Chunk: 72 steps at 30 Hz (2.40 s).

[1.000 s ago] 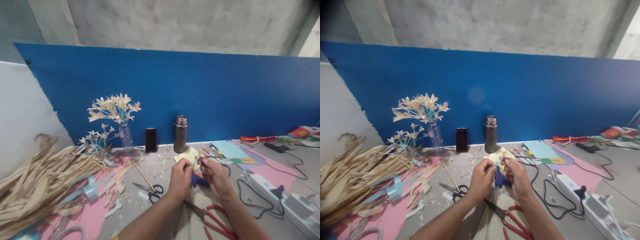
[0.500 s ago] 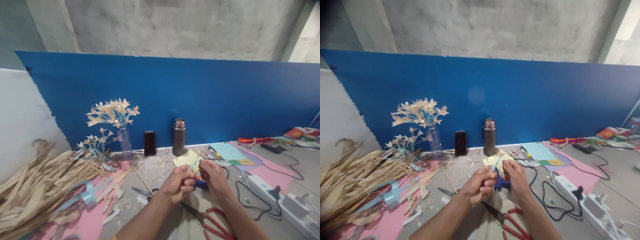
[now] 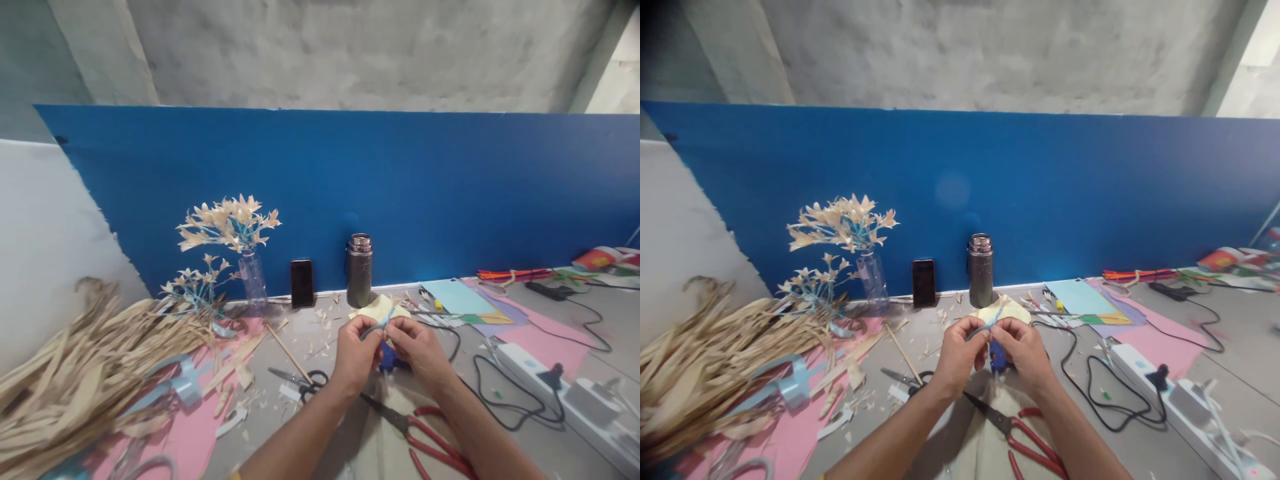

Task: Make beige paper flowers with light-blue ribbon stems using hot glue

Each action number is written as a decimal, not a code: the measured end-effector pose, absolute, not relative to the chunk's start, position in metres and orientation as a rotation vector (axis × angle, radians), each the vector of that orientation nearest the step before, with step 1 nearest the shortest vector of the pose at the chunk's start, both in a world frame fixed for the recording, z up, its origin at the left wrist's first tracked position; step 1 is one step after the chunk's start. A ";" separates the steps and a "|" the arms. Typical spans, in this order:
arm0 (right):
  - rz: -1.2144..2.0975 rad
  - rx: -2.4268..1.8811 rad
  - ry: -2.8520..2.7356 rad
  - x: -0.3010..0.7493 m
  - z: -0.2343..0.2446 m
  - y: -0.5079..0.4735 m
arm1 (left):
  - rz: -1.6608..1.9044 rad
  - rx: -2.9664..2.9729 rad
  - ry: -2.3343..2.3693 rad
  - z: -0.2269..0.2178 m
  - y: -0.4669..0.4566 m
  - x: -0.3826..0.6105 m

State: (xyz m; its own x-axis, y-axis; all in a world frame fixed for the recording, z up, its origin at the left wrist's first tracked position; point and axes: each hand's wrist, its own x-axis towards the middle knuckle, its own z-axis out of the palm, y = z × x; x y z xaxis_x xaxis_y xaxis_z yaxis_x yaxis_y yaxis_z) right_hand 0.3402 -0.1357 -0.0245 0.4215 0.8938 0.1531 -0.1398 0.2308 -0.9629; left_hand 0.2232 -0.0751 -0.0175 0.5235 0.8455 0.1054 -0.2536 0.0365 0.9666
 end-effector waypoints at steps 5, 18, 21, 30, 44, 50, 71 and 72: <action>0.809 -1.104 -0.833 0.337 -0.026 -0.135 | 0.964 1.220 0.607 -0.019 -0.079 0.223; 0.771 -1.305 -1.075 0.338 -0.034 -0.130 | 0.948 1.106 0.702 -0.028 -0.077 0.199; 0.498 -1.625 -1.396 0.358 -0.037 -0.135 | 1.005 1.162 0.764 -0.035 -0.069 0.193; 0.025 -2.291 -1.955 0.380 -0.058 -0.142 | 0.971 1.046 0.841 -0.049 -0.028 0.199; -0.092 -2.421 -1.795 0.381 -0.049 -0.140 | 0.709 0.896 0.945 -0.078 0.027 0.236; 0.204 -1.950 -1.577 0.398 -0.044 -0.142 | 0.800 0.929 0.937 -0.086 0.025 0.237; 0.254 -1.707 -1.541 0.366 -0.048 -0.137 | 0.884 0.948 0.832 -0.084 0.010 0.245; 0.249 -1.703 -1.535 0.366 -0.048 -0.137 | 0.876 0.933 0.827 -0.084 0.010 0.245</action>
